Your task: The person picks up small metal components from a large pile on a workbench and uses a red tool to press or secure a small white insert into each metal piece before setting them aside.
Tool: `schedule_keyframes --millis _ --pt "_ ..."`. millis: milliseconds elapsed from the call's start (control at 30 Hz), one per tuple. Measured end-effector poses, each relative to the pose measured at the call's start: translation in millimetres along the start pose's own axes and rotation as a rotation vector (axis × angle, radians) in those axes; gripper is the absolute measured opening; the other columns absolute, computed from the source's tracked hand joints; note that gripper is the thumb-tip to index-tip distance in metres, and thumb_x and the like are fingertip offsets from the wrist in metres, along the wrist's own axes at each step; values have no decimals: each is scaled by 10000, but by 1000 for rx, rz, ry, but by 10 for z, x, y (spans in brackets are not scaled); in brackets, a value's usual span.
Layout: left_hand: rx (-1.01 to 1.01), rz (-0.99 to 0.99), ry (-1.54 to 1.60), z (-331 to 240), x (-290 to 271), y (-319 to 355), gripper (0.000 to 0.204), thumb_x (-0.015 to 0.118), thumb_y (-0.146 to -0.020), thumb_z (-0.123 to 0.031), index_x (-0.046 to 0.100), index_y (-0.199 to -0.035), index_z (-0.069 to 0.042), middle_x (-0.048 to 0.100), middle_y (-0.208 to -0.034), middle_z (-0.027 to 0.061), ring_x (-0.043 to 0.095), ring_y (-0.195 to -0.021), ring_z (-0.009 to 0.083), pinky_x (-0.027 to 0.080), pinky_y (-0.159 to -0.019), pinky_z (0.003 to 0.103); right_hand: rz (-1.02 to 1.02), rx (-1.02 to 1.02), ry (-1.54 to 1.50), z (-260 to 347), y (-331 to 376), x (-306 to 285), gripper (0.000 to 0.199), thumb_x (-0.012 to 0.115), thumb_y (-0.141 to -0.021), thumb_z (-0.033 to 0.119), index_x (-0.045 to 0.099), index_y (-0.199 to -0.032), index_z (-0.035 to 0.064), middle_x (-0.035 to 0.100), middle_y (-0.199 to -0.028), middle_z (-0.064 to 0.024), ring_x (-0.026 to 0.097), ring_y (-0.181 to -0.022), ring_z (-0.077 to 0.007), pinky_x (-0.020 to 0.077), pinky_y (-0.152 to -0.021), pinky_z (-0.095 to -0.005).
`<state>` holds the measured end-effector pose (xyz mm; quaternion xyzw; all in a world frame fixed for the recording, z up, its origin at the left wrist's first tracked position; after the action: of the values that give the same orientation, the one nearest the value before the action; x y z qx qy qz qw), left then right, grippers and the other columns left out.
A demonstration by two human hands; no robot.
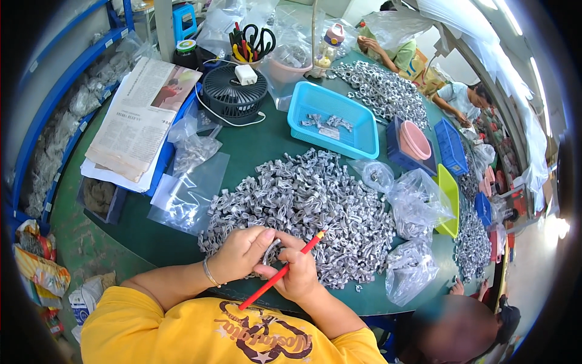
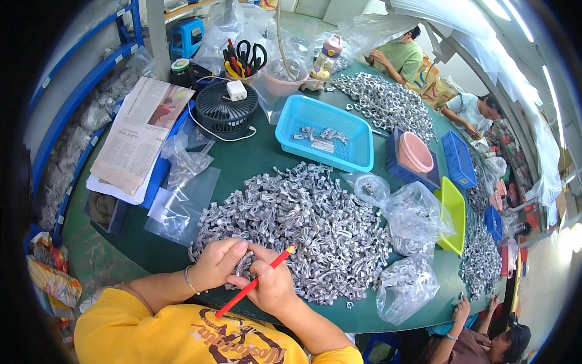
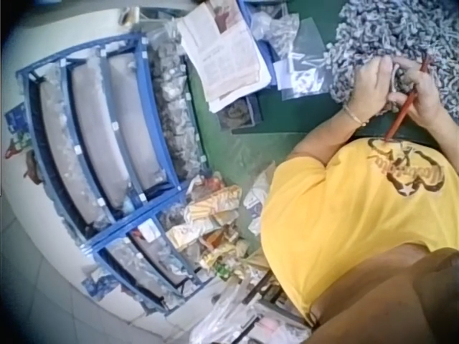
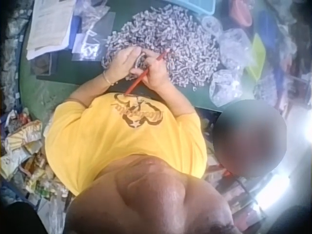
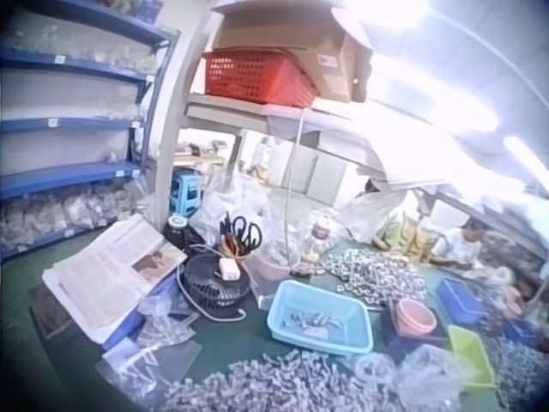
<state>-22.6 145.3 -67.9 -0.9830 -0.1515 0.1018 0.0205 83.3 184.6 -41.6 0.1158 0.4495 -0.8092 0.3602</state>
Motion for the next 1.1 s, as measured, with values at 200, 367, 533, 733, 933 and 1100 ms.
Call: schedule_keyframes --millis 200,367,533,733,933,1100 --pt "-51 26 22 48 52 7 367 394 -957 -285 547 -795 6 480 -603 109 471 -528 185 380 -511 308 97 -36 93 -14 35 36 508 784 -664 260 401 -914 37 577 -947 -200 561 -717 -332 450 -622 -397" --pt "-41 1 -39 103 92 48 363 404 -955 -285 541 -772 -4 481 -561 99 477 -499 196 385 -499 317 50 -74 194 34 -8 -5 480 767 -682 317 422 -882 49 568 -851 -161 536 -662 -291 432 -592 -379" --pt "-313 19 293 276 185 104 369 393 -964 -318 560 -820 -23 506 -657 3 446 -613 70 383 -561 219 -14 -80 94 16 8 -1 406 744 -677 210 420 -866 56 569 -880 -161 509 -680 -274 399 -629 -385" --pt "-659 155 657 272 333 176 361 399 -965 -304 552 -809 -17 470 -614 -7 408 -542 58 367 -504 217 -52 -81 143 -53 39 -28 429 751 -672 246 446 -896 45 523 -779 -105 494 -649 -279 376 -627 -396" --pt "-9 -98 99 175 134 82 371 410 -963 -299 532 -754 -18 439 -568 -24 368 -512 56 324 -463 214 -88 4 159 0 38 -22 387 737 -674 248 434 -821 57 504 -747 -107 465 -635 -277 388 -610 -381" --pt "-498 17 635 388 286 132 380 407 -962 -314 543 -771 -14 493 -576 -12 448 -507 58 346 -462 211 -114 -88 57 -33 65 -3 383 737 -673 234 432 -827 60 511 -773 -120 474 -651 -284 406 -641 -386"
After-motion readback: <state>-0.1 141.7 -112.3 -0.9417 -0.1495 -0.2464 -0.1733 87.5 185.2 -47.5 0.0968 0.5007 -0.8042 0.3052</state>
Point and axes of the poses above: each hand's wrist, its own y-axis away from the middle knuckle, its own x-axis out of the palm, z = x × y, the point moved 7 cm from there along -y, towards the middle knuckle
